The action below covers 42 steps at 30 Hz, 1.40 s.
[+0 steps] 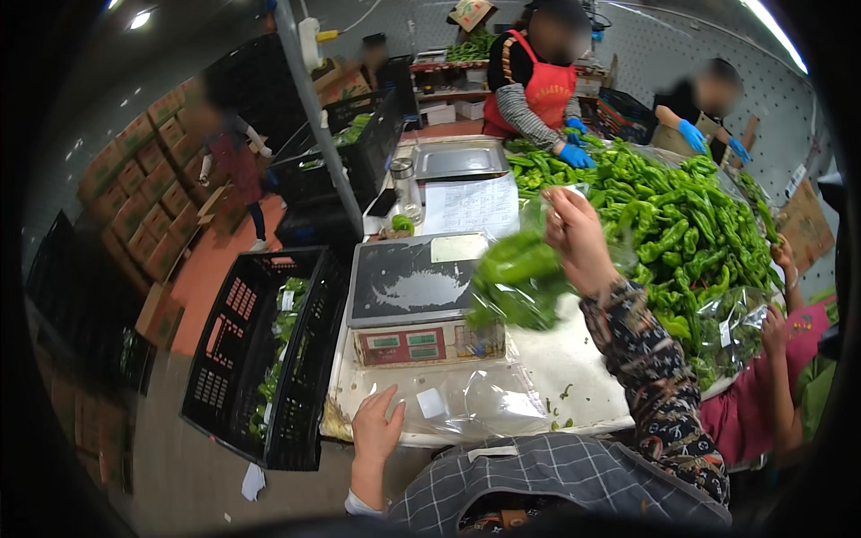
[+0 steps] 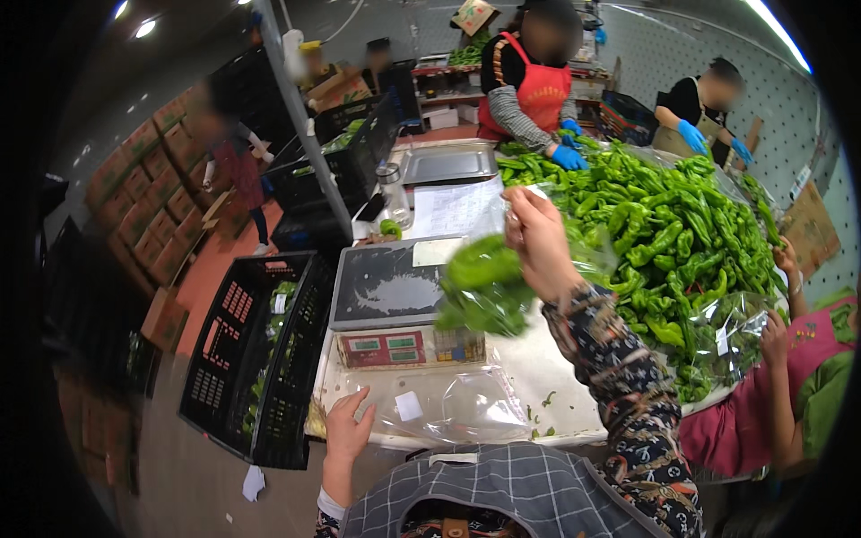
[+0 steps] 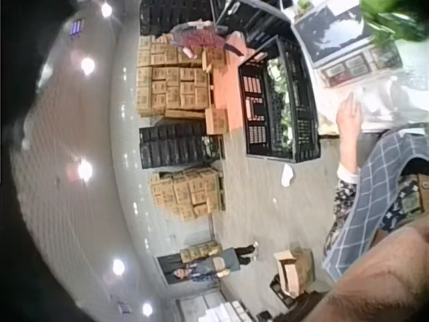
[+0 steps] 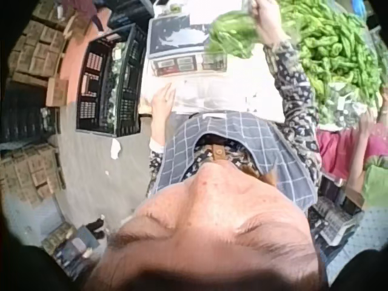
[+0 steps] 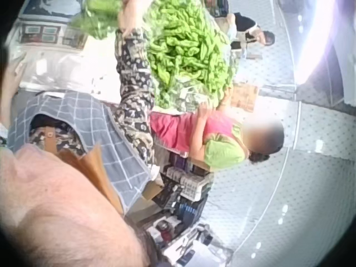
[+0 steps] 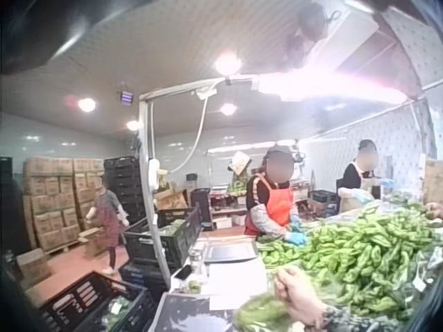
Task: The person packs green peppers into plastic bags, weighs them on a digital scale, and places the sealed bags into a black crate. They also pour peppers from a cardboard box onto the table to replenish the supply.
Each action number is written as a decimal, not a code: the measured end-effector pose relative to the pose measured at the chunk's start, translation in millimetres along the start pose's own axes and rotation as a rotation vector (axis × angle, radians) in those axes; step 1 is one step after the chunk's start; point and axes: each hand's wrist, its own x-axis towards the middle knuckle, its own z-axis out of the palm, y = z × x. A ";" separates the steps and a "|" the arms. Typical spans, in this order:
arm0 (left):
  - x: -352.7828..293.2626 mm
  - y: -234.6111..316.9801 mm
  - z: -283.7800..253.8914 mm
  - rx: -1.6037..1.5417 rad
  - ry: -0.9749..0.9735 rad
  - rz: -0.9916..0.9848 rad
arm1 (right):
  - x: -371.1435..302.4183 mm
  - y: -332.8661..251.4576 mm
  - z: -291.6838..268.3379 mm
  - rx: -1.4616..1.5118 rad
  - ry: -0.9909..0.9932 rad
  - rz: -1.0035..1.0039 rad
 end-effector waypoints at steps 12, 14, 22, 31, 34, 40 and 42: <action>-32.3 35.5 16.3 0.040 0.011 -0.081 | 7.1 128.7 -31.6 -0.153 -0.198 0.469; -28.6 41.9 27.5 0.011 -0.042 -0.088 | -9.3 111.9 -51.7 -0.244 -0.215 0.426; 28.5 104.7 90.2 -0.227 -0.006 0.287 | -78.5 72.7 -192.6 -0.654 0.089 0.357; 90.9 121.6 128.0 0.110 0.321 0.296 | -148.9 85.7 -233.3 -0.612 0.195 0.443; 109.1 101.1 139.4 0.243 0.282 0.031 | -155.3 83.5 -228.4 -0.611 0.198 0.404; 111.0 45.4 128.1 0.176 0.004 -0.276 | -144.5 81.6 -194.2 -0.644 0.096 0.357; 104.4 35.2 117.9 0.067 0.023 -0.230 | -138.6 85.0 -184.8 -0.669 0.075 0.345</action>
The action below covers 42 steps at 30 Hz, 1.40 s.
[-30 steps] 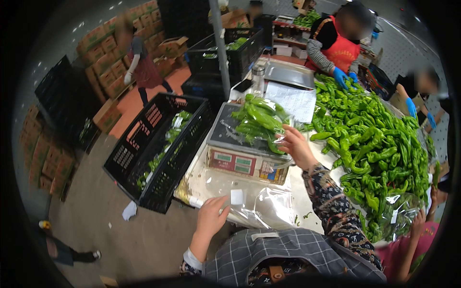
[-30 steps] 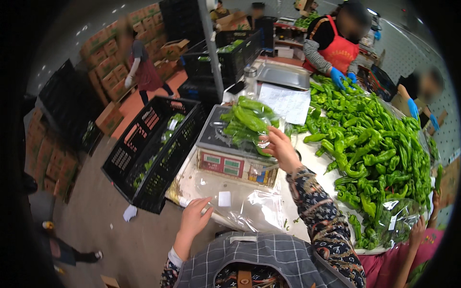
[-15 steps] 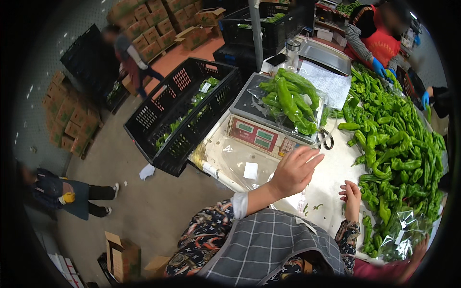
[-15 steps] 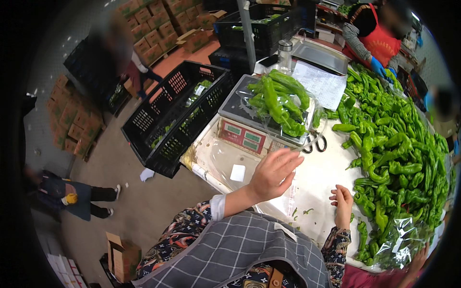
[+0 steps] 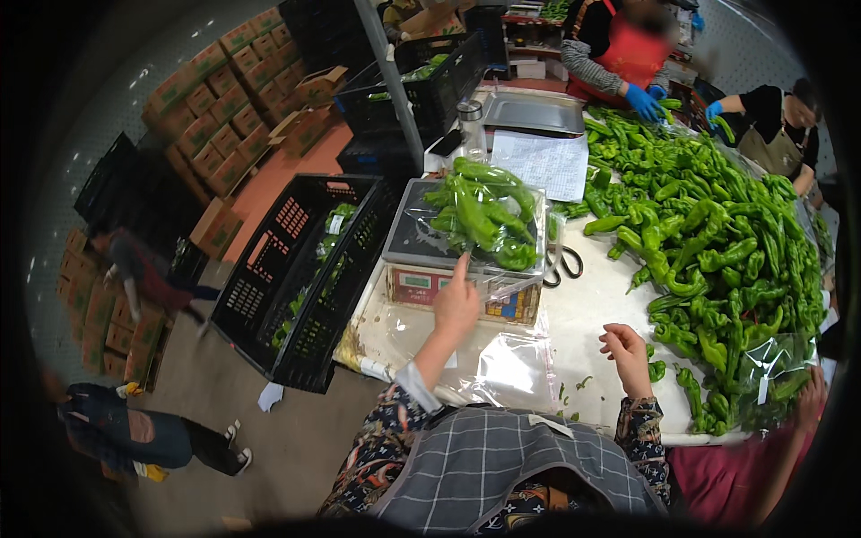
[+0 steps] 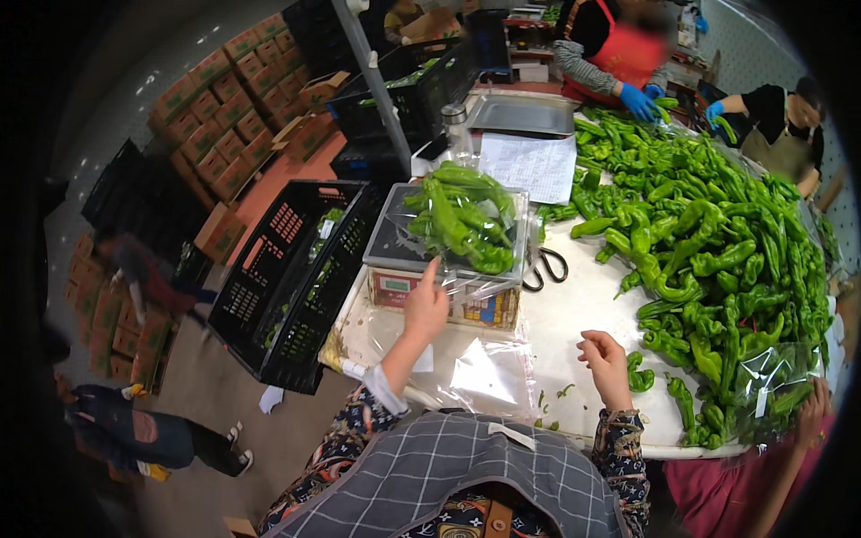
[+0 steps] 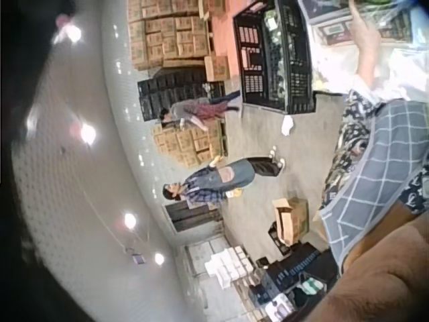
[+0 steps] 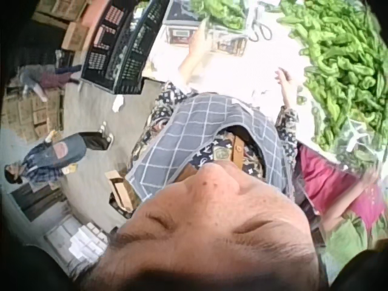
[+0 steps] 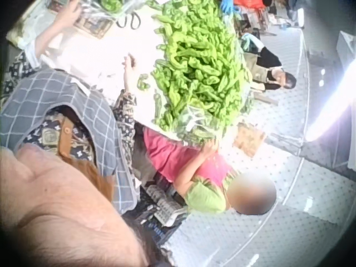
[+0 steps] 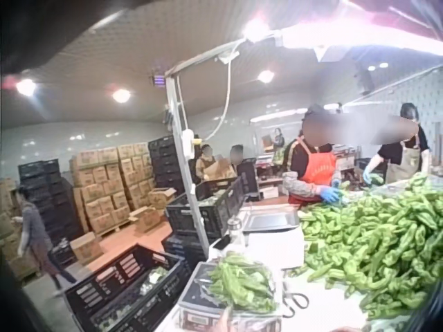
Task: The person packs green peppers into plastic bags, weighs them on a digital scale, and places the sealed bags into a black crate. They also pour peppers from a cardboard box onto the table to replenish the supply.
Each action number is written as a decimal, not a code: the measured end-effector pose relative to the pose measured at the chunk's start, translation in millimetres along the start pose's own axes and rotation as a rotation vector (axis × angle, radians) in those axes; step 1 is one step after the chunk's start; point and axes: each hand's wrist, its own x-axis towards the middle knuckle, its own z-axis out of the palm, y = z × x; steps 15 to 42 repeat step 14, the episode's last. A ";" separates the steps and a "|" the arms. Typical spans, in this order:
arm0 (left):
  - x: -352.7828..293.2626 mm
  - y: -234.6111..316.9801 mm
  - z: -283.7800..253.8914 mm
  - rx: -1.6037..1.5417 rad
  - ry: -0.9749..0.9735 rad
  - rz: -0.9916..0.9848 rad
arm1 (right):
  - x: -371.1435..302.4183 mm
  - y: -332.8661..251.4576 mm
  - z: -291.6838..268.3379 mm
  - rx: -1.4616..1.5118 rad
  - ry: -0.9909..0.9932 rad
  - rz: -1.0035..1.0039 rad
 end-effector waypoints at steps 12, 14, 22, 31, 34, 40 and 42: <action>-27.0 -32.9 -58.2 -0.217 -0.178 0.078 | 49.9 -72.9 144.2 -0.509 0.184 -0.727; -26.4 -44.8 -59.6 -0.132 -0.171 0.125 | 68.5 -66.4 159.8 -0.490 0.219 -0.739; -26.4 -44.8 -59.6 -0.132 -0.171 0.125 | 68.5 -66.4 159.8 -0.490 0.219 -0.739; -26.4 -44.8 -59.6 -0.132 -0.171 0.125 | 68.5 -66.4 159.8 -0.490 0.219 -0.739; -26.4 -44.8 -59.6 -0.132 -0.171 0.125 | 68.5 -66.4 159.8 -0.490 0.219 -0.739; -26.4 -44.8 -59.6 -0.132 -0.171 0.125 | 68.5 -66.4 159.8 -0.490 0.219 -0.739; -26.4 -44.8 -59.6 -0.132 -0.171 0.125 | 68.5 -66.4 159.8 -0.490 0.219 -0.739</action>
